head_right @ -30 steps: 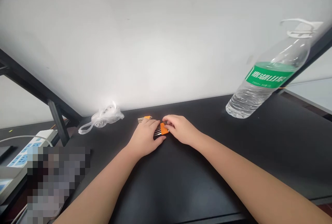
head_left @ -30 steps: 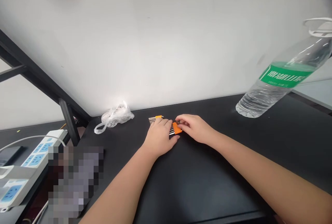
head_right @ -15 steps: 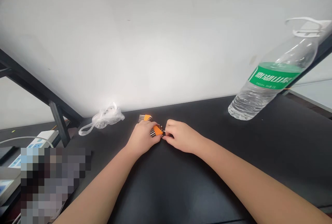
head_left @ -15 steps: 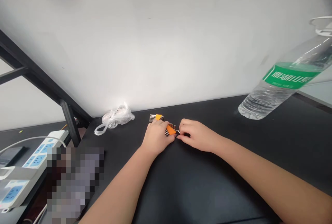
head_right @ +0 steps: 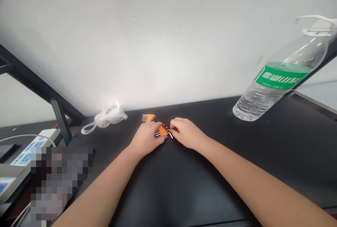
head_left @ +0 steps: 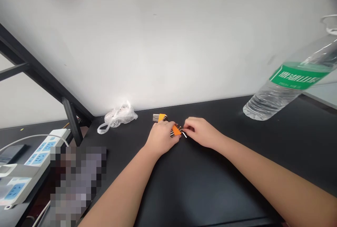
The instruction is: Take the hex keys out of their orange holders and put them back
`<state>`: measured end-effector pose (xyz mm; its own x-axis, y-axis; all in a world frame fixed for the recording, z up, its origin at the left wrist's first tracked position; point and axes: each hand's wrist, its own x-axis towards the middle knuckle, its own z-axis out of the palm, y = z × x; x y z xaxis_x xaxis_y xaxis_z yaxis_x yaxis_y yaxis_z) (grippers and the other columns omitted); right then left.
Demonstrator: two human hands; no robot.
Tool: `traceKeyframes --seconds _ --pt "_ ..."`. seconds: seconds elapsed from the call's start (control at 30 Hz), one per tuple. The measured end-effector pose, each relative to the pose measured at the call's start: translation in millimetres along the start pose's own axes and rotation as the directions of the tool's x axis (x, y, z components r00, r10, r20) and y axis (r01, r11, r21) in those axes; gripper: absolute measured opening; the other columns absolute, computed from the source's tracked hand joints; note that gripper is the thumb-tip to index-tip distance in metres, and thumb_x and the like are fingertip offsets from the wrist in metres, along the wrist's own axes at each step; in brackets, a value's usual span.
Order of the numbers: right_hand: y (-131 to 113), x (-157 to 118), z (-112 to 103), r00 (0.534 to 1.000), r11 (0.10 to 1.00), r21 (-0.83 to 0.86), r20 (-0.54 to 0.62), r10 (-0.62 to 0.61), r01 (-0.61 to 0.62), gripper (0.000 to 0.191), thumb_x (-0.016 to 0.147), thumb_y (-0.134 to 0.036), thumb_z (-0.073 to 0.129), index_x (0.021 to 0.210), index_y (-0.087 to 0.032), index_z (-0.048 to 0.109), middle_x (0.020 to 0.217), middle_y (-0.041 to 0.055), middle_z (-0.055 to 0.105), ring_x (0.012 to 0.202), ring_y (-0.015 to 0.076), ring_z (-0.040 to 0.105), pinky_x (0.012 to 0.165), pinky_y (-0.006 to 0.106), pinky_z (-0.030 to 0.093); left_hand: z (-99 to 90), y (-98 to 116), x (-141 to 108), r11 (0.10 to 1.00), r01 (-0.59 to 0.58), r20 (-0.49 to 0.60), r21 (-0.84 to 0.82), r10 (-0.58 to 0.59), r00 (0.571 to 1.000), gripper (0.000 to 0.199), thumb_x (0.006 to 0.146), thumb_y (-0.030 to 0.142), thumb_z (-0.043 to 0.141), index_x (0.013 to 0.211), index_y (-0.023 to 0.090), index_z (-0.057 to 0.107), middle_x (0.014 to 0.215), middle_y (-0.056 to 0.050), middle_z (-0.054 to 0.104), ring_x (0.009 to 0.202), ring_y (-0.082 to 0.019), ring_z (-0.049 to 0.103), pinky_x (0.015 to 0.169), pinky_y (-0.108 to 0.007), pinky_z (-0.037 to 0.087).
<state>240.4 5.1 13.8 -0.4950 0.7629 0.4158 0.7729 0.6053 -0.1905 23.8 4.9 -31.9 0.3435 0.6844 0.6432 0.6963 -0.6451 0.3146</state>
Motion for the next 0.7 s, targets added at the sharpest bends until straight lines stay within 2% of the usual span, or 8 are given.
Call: traceKeyframes --seconds 0.1,0.23,0.4,0.5,0.6,0.7 --pt "4 -3 -1 0.999 0.992 -0.117 -0.019 -0.040 0.037 0.020 0.094 -0.019 0.053 0.074 -0.022 0.051 0.079 0.0008 0.057 0.068 0.0150 0.053 0.063 0.029 0.039 -1.8 -1 -1 1.000 0.008 -0.002 0.022 -0.008 1.000 0.025 0.085 0.038 0.072 0.104 0.023 0.068 0.095 -0.005 0.072 0.094 -0.025 0.066 0.084 -0.037 0.051" --pt "3 -6 -3 1.000 0.985 -0.171 0.002 -0.024 0.024 0.019 0.095 -0.021 0.052 0.076 -0.022 0.053 0.083 0.0015 0.058 0.069 0.0149 0.054 0.064 0.029 0.040 -1.8 -2 -2 1.000 0.013 -0.005 0.024 -0.013 1.000 0.029 0.084 0.038 0.072 0.110 0.024 0.068 0.100 -0.006 0.072 0.099 -0.026 0.066 0.087 -0.039 0.052" --pt "-2 -8 -2 0.998 0.992 -0.128 0.060 0.029 -0.021 0.010 0.092 -0.033 0.063 0.093 -0.023 0.062 0.093 0.0027 0.062 0.075 0.0167 0.059 0.068 0.030 0.044 -1.2 -2 0 1.000 -0.013 0.003 0.026 0.013 1.000 0.031 0.086 0.037 0.071 0.114 0.024 0.066 0.102 -0.006 0.072 0.100 -0.025 0.066 0.089 -0.038 0.051" --pt "-8 -7 2 0.997 0.984 -0.173 0.051 0.060 -0.050 0.016 0.089 -0.030 0.065 0.104 -0.024 0.062 0.097 0.0034 0.062 0.077 0.0171 0.060 0.069 0.030 0.043 -1.9 -1 0 0.999 -0.024 0.017 0.027 0.023 1.000 0.029 0.087 0.037 0.070 0.113 0.024 0.066 0.101 -0.006 0.071 0.098 -0.025 0.065 0.087 -0.037 0.051" --pt "-13 -6 6 0.995 0.964 -0.255 0.032 0.091 -0.080 0.006 0.089 -0.021 0.059 0.094 -0.023 0.061 0.094 0.0029 0.060 0.074 0.0155 0.057 0.066 0.028 0.039 -2.5 0 0 0.999 -0.025 0.024 0.027 0.024 0.999 0.027 0.087 0.037 0.069 0.112 0.024 0.066 0.100 -0.006 0.071 0.097 -0.025 0.065 0.085 -0.036 0.051" --pt "-12 -5 7 0.995 0.945 -0.314 0.005 0.103 -0.096 0.008 0.089 -0.015 0.055 0.088 -0.022 0.058 0.088 0.0021 0.058 0.070 0.0147 0.055 0.064 0.028 0.037 -3.2 0 0 0.999 -0.022 0.018 0.039 0.022 1.000 0.027 0.088 0.037 0.069 0.111 0.024 0.066 0.099 -0.006 0.071 0.097 -0.025 0.065 0.084 -0.036 0.052"
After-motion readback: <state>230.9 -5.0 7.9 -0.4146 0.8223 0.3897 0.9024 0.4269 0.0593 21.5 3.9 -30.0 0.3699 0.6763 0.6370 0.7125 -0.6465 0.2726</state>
